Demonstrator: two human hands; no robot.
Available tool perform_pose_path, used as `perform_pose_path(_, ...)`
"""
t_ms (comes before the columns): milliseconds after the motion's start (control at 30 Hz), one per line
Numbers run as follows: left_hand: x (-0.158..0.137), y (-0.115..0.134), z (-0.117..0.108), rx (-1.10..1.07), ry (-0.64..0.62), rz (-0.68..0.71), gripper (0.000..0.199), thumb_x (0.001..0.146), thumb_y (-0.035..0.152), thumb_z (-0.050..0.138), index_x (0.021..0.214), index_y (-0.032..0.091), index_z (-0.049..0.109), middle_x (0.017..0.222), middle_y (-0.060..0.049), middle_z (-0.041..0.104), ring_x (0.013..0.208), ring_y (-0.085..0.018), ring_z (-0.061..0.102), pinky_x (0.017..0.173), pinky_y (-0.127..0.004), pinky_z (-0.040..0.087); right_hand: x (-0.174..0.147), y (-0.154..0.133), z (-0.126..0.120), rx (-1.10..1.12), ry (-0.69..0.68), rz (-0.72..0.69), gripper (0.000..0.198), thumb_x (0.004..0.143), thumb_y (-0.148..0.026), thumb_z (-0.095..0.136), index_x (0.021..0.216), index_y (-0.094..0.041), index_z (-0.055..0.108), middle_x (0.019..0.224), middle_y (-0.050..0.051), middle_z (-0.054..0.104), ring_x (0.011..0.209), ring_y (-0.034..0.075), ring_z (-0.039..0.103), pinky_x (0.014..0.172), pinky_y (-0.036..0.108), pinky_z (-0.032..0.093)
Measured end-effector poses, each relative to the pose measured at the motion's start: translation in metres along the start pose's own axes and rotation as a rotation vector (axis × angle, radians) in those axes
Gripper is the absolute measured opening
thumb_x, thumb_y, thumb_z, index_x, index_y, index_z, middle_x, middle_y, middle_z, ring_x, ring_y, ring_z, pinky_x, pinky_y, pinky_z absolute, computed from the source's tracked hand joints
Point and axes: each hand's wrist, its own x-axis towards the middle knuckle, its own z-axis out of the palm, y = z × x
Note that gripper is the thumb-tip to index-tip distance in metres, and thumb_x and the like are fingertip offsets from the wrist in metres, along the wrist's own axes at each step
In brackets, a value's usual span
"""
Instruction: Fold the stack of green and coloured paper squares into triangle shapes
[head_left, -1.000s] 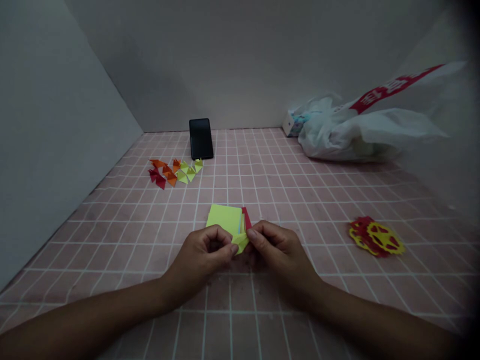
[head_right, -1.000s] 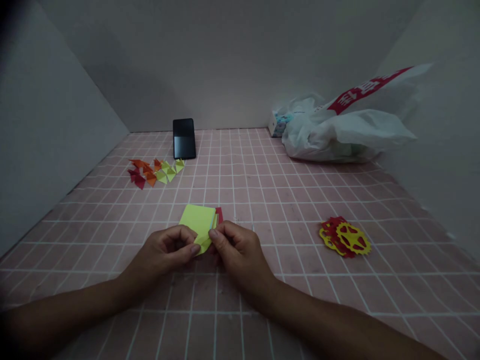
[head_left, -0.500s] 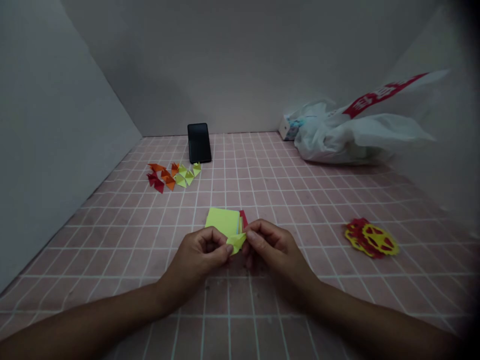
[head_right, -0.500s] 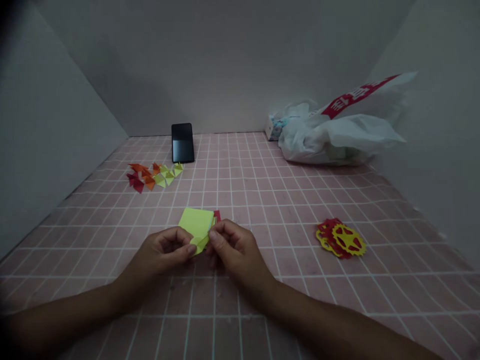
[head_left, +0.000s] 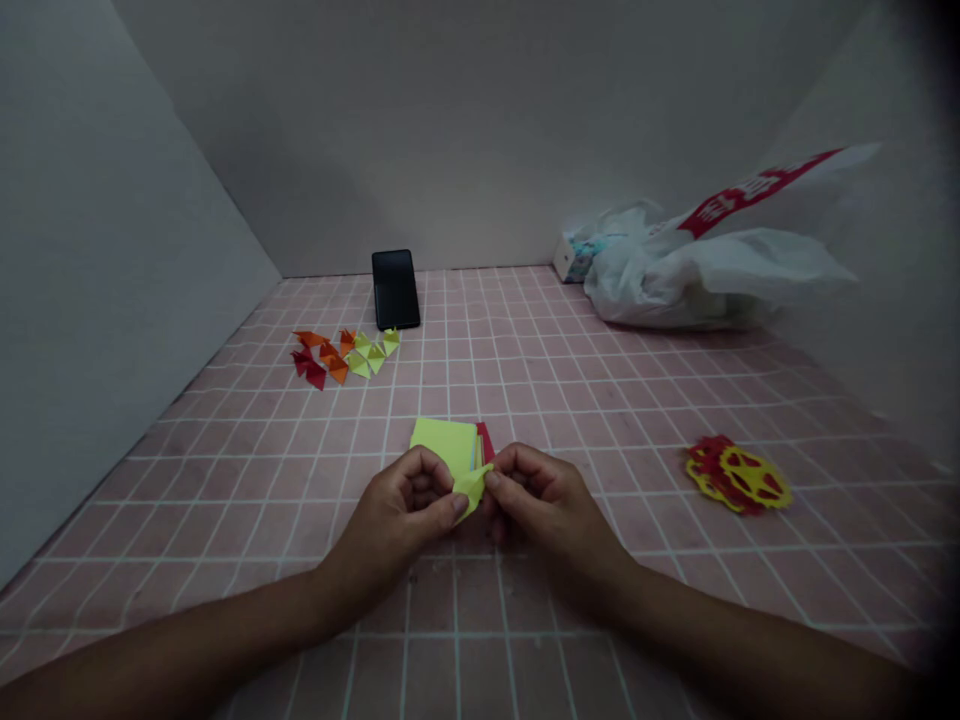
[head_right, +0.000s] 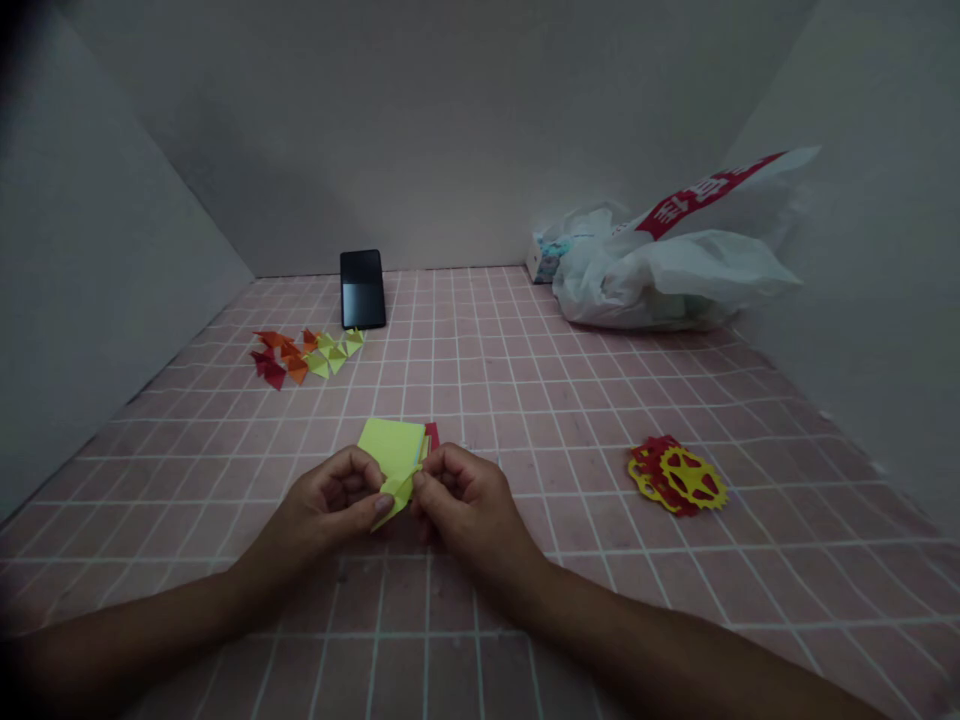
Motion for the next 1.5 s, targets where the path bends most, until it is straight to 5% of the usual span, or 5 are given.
perform_pose_path(200, 0.0004, 0.0001, 0.0002, -0.031, -0.031, -0.026, 0.019, 0.085, 0.036, 0.060, 0.082, 0.017, 0.056, 0.070, 0.003, 0.054, 0.062, -0.010, 0.049, 0.056, -0.021, 0.039, -0.0023, 0.0015, 0.0038, -0.056, -0.033, -0.011, 0.016, 0.084, -0.026, 0.059, 0.071, -0.018, 0.055, 0.060, -0.003, 0.056, 0.051, 0.008, 0.050, 0.050, 0.021, 0.040)
perform_pose_path(1500, 0.0038, -0.0058, -0.0022, 0.023, 0.018, -0.001, 0.021, 0.077, 0.034, 0.068, 0.074, 0.016, 0.056, 0.065, 0.002, 0.058, 0.057, -0.010, 0.050, 0.054, -0.022, 0.038, -0.0013, 0.0042, 0.0035, -0.035, -0.089, 0.009, 0.018, 0.086, -0.031, 0.059, 0.075, -0.017, 0.056, 0.063, -0.003, 0.061, 0.050, 0.009, 0.056, 0.052, 0.022, 0.044)
